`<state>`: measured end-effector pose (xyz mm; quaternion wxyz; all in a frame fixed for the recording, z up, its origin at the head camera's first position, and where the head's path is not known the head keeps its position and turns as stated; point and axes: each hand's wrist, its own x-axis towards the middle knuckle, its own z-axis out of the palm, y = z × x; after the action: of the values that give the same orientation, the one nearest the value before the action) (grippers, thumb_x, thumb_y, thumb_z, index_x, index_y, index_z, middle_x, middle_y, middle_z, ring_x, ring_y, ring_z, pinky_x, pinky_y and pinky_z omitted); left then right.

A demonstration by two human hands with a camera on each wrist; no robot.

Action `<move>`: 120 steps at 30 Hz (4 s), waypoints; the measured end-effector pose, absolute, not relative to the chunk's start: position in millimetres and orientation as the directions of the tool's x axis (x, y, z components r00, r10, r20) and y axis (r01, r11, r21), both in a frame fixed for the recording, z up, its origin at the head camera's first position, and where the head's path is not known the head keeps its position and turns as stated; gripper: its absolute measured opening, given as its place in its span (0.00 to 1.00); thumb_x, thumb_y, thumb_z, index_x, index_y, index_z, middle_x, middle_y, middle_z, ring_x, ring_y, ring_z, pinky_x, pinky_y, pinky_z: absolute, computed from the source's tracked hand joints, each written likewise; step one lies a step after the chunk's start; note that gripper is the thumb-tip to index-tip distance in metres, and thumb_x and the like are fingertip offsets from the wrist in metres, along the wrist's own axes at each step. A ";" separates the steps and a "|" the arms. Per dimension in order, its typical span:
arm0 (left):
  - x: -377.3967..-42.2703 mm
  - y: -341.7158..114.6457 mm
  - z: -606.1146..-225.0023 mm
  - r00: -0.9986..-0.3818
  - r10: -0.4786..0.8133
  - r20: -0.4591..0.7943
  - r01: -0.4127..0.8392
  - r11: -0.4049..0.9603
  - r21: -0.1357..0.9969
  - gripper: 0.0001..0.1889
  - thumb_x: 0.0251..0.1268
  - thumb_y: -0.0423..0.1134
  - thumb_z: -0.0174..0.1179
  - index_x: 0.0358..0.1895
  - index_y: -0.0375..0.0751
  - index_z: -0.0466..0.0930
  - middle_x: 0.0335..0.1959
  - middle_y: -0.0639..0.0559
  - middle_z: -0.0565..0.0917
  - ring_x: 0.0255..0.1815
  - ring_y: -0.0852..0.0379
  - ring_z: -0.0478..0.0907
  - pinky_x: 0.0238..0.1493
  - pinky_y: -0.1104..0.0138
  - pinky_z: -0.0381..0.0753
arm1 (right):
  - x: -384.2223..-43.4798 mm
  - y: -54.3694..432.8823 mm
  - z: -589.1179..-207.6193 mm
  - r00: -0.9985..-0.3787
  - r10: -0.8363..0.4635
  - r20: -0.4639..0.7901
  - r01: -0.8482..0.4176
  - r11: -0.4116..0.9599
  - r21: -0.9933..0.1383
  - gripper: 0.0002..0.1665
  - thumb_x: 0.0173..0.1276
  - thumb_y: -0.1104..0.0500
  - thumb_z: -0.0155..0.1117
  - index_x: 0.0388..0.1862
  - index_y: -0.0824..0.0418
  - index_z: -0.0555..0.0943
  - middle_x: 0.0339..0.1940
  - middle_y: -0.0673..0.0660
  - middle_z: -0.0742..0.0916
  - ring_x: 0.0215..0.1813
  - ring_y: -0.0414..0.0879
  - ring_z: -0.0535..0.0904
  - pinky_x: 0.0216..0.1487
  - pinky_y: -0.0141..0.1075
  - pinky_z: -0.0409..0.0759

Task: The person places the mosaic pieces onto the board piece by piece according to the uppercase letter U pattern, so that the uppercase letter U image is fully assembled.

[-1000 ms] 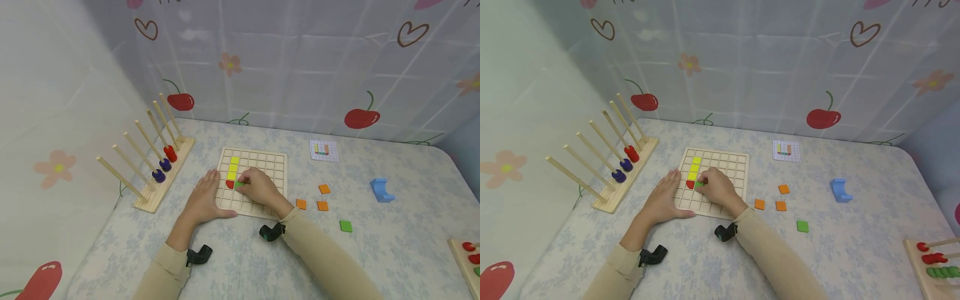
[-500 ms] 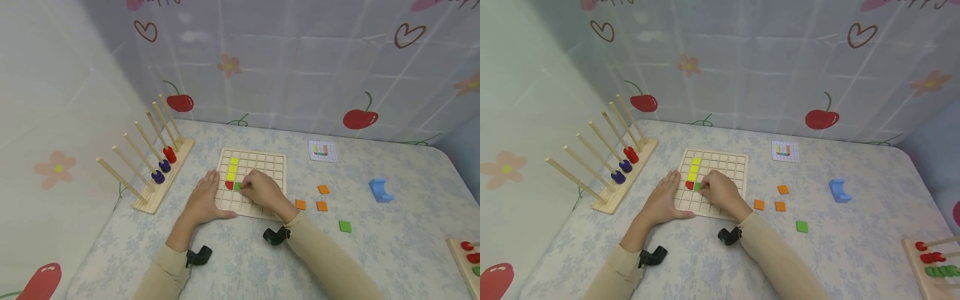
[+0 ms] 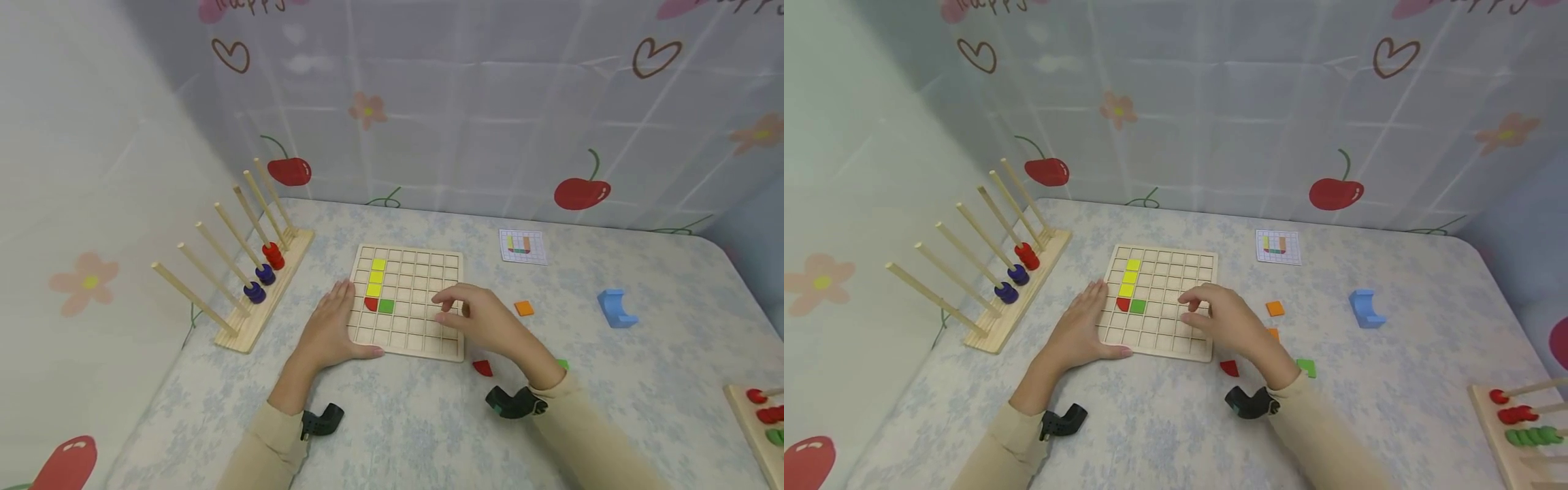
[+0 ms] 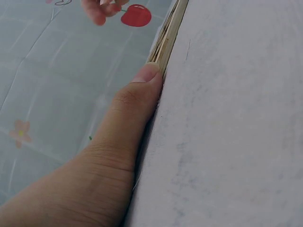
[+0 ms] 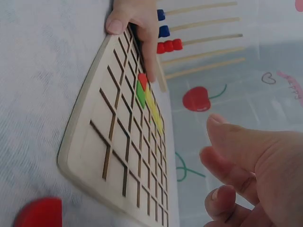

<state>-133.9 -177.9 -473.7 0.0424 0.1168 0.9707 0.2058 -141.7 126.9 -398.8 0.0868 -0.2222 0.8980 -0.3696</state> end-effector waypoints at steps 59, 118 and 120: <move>-134.1 -177.3 -475.1 -0.972 0.232 -0.043 0.195 0.892 0.407 0.79 0.28 0.86 0.62 0.81 0.38 0.40 0.83 0.45 0.42 0.84 0.51 0.36 0.83 0.54 0.42 | -78.1 287.8 -434.8 -0.953 -0.249 -0.173 -0.097 0.790 -0.605 0.12 0.65 0.52 0.71 0.45 0.53 0.81 0.32 0.49 0.82 0.27 0.36 0.69 0.26 0.30 0.69; -134.6 -177.2 -475.8 -0.970 0.241 -0.038 0.206 0.890 0.406 0.78 0.29 0.87 0.60 0.80 0.37 0.39 0.83 0.44 0.43 0.84 0.50 0.37 0.83 0.54 0.42 | -180.2 60.4 -431.4 -0.910 -0.396 -0.123 -0.192 0.667 -0.720 0.07 0.66 0.54 0.70 0.40 0.52 0.82 0.35 0.48 0.84 0.37 0.42 0.78 0.41 0.36 0.77; -134.4 -177.2 -475.7 -0.969 0.244 -0.025 0.213 0.889 0.405 0.78 0.29 0.87 0.60 0.80 0.36 0.40 0.83 0.44 0.44 0.84 0.49 0.37 0.83 0.53 0.43 | -180.0 59.5 -431.5 -0.912 -0.392 -0.123 -0.193 0.673 -0.714 0.07 0.66 0.54 0.71 0.39 0.52 0.82 0.34 0.48 0.84 0.36 0.42 0.77 0.40 0.36 0.77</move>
<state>-134.4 -177.2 -475.7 0.0377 0.1177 0.9711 0.2041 -180.0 59.5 -431.5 0.1344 -0.1617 0.9048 -0.3703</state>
